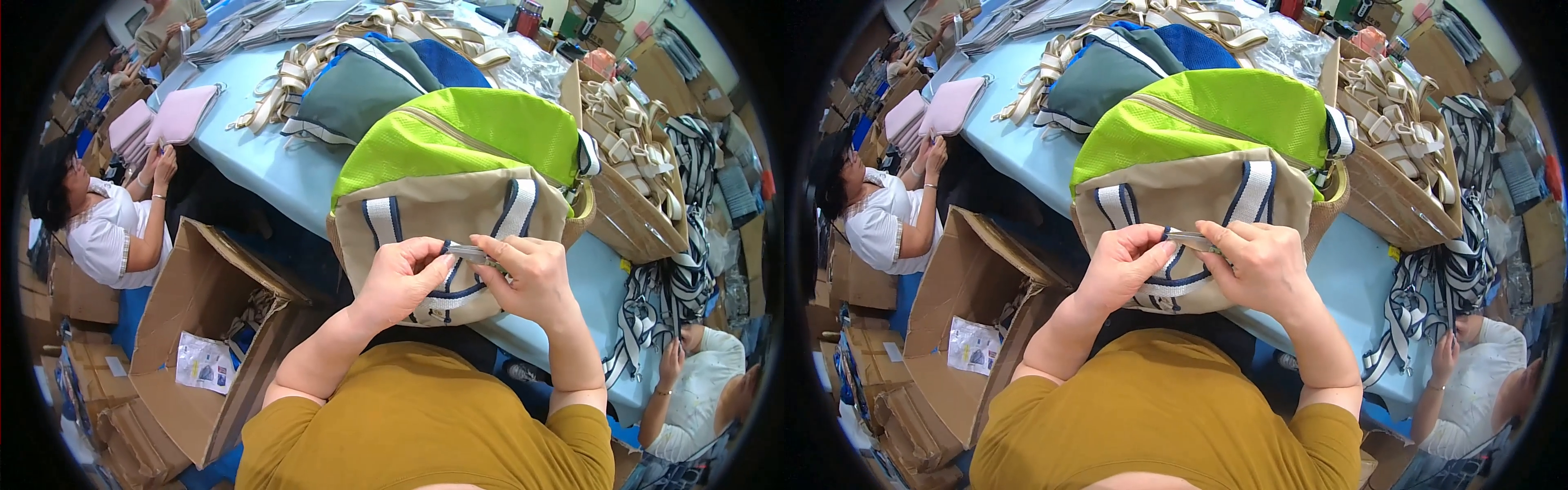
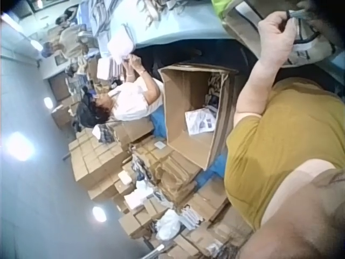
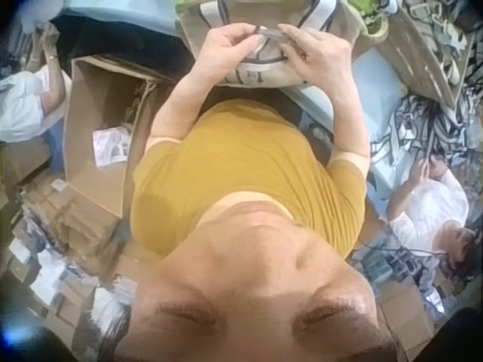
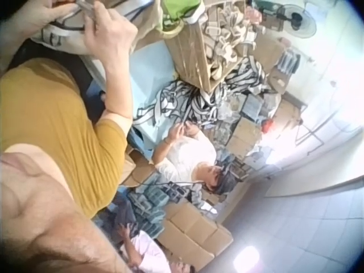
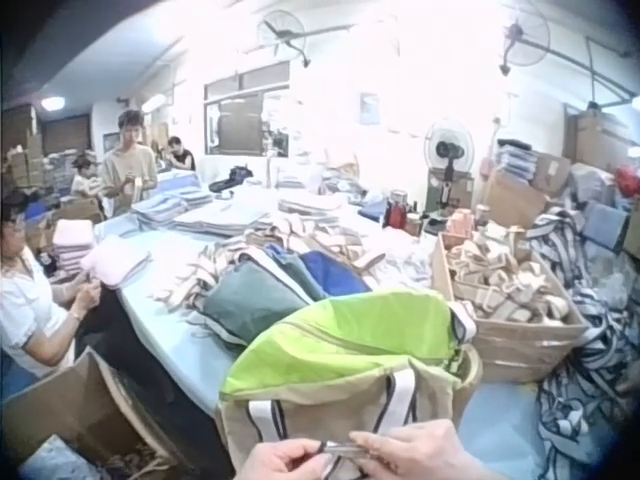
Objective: Inspecting and trimming loose threads on manufactured bags.
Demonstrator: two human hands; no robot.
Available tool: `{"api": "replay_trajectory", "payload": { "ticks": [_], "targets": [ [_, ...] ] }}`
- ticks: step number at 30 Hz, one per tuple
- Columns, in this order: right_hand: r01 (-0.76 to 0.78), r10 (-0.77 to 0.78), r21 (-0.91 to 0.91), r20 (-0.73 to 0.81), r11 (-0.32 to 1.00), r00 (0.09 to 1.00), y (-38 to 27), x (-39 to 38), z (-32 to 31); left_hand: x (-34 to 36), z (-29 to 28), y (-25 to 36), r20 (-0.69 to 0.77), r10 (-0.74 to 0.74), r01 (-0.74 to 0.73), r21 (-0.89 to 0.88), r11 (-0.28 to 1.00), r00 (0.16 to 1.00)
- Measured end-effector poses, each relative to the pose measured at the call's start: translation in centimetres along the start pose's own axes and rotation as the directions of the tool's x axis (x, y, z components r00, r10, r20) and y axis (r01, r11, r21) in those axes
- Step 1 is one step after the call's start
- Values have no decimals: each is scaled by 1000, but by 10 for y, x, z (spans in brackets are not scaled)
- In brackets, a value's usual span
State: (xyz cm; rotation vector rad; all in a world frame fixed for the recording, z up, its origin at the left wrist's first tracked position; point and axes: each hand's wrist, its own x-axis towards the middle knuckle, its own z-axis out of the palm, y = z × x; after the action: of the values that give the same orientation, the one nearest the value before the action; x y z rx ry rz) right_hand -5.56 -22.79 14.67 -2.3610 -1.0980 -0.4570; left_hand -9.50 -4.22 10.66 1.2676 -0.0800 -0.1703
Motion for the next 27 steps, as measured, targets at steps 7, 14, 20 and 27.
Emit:
{"api": "replay_trajectory", "payload": {
  "ticks": [7, 14, 20, 27],
  "targets": [
    [-323, 406, 528, -45, 785, 913, 1, -10, -1, -2, 2, 6, 24, 383, -351, 456, 818, 924],
    [-681, 346, 732, 640, -2, 686, -10, -9, -4, -2, 5, -2, 311, 746, -624, 762, 174, 588],
    [-479, 336, 877, 466, -49, 819, -22, -30, 16, -15, 17, 6, 235, 786, -581, 792, 186, 572],
    [-450, 366, 879, 371, 158, 853, -30, -37, 28, -69, 2, 14, 109, -211, 198, 122, 973, 971]
  ]
}}
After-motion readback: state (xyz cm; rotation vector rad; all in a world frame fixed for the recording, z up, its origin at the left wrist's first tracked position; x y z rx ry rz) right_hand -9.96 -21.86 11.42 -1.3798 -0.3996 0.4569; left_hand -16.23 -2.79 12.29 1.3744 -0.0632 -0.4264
